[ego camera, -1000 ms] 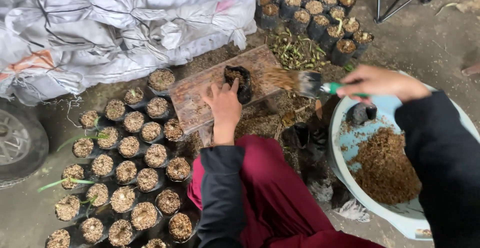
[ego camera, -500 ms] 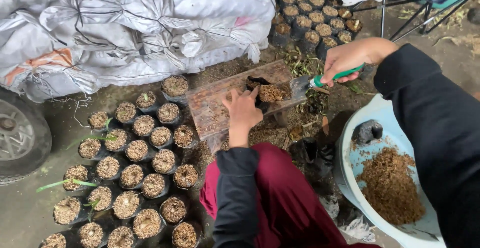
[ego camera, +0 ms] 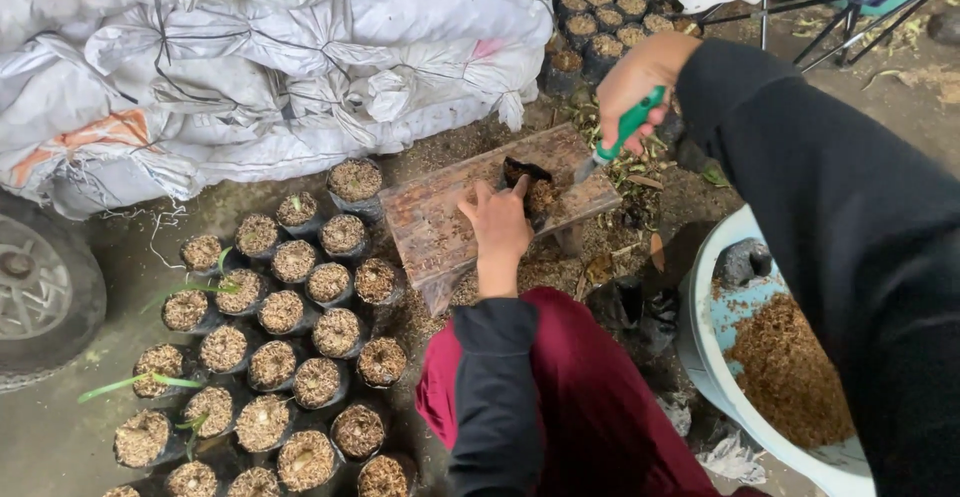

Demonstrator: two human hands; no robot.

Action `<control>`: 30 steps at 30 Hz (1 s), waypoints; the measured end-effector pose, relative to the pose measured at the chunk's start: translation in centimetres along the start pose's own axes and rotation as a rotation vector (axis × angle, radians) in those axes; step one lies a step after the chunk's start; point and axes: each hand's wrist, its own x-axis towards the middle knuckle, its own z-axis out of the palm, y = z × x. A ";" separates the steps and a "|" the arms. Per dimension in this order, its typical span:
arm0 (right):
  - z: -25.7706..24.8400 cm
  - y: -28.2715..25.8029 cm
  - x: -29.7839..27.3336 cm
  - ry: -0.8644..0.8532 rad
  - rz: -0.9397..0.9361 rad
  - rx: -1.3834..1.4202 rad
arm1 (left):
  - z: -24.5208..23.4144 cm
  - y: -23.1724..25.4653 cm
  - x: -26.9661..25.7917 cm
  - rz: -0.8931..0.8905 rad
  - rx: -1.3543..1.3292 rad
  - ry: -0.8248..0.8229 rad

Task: Filling small plastic pots with soil using a hand trowel and planting seedlings into them.

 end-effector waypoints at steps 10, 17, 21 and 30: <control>-3.5 -7.0 4.4 -0.127 0.242 -0.238 | 1.0 0.1 1.0 -0.034 0.034 -0.115; -4.2 -8.3 2.8 -0.107 0.305 -0.248 | -0.5 0.2 1.2 -0.045 0.031 -0.181; -4.6 -8.4 0.1 0.008 0.293 -0.266 | -1.1 0.3 1.4 -0.057 0.014 -0.217; -3.2 -8.3 1.9 -0.026 0.201 -0.280 | -0.8 0.6 1.9 -0.072 0.060 -0.257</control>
